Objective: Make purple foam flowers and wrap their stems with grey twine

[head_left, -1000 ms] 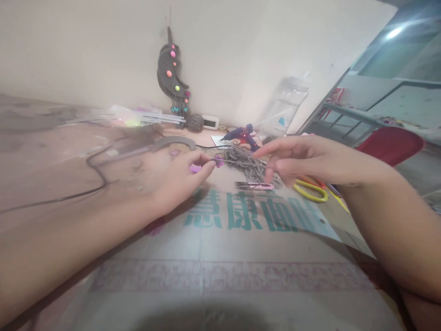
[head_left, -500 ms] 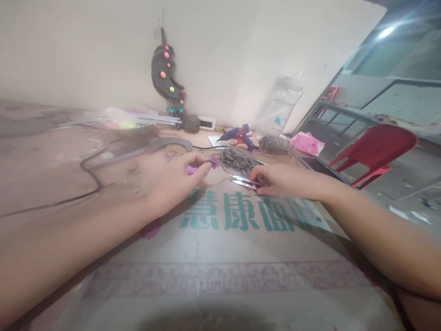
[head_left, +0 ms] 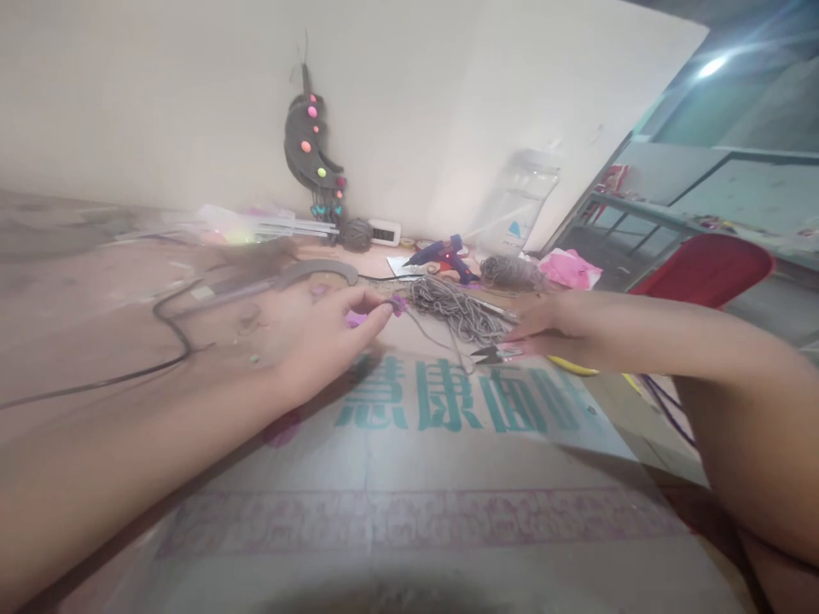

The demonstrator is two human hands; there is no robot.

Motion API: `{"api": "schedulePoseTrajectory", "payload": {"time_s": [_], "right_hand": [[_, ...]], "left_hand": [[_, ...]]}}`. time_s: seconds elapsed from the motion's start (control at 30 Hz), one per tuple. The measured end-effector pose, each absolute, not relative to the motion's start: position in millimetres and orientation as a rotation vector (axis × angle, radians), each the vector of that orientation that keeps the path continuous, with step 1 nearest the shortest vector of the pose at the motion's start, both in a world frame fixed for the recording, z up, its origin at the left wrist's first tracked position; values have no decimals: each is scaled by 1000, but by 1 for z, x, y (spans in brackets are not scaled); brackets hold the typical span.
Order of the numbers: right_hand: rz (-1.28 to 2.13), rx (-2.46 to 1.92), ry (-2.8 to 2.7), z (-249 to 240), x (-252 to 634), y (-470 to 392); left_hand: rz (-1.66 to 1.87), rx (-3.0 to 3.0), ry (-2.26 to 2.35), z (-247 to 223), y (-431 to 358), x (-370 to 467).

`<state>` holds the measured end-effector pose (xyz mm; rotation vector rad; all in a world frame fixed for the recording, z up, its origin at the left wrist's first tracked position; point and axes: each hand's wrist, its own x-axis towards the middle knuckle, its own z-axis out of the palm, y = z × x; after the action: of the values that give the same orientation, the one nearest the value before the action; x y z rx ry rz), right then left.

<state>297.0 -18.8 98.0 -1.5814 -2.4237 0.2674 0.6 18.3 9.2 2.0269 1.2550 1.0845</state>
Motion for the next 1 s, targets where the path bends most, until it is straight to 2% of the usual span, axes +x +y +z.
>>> {"api": "schedulePoseTrajectory", "payload": {"time_s": [0.1, 0.23, 0.3, 0.4, 0.53, 0.57, 0.7, 0.87, 1.0], "right_hand": [[278, -1772, -2586, 112, 295, -17], [-84, -1970, -2217, 110, 298, 3], [-2, -2074, -2114, 99, 308, 19], [155, -2093, -2150, 79, 324, 40], [-37, -1884, -2141, 65, 310, 37], [50, -1756, -2091, 61, 298, 31], [831, -1296, -1969, 33, 245, 3], [839, -1177, -2007, -2, 220, -9], [805, -1171, -1915, -8, 222, -8]], "left_hand": [[1082, 2041, 1236, 9, 18, 0], [1049, 2029, 1271, 11, 17, 2], [1037, 2036, 1265, 12, 17, 3], [1012, 2064, 1218, 14, 16, 4], [986, 2077, 1155, 13, 16, 5], [983, 2079, 1137, 13, 16, 5], [1000, 2128, 1072, 10, 16, 4], [981, 2231, 1024, 8, 17, 4], [1003, 2236, 1033, 6, 18, 4]]}}
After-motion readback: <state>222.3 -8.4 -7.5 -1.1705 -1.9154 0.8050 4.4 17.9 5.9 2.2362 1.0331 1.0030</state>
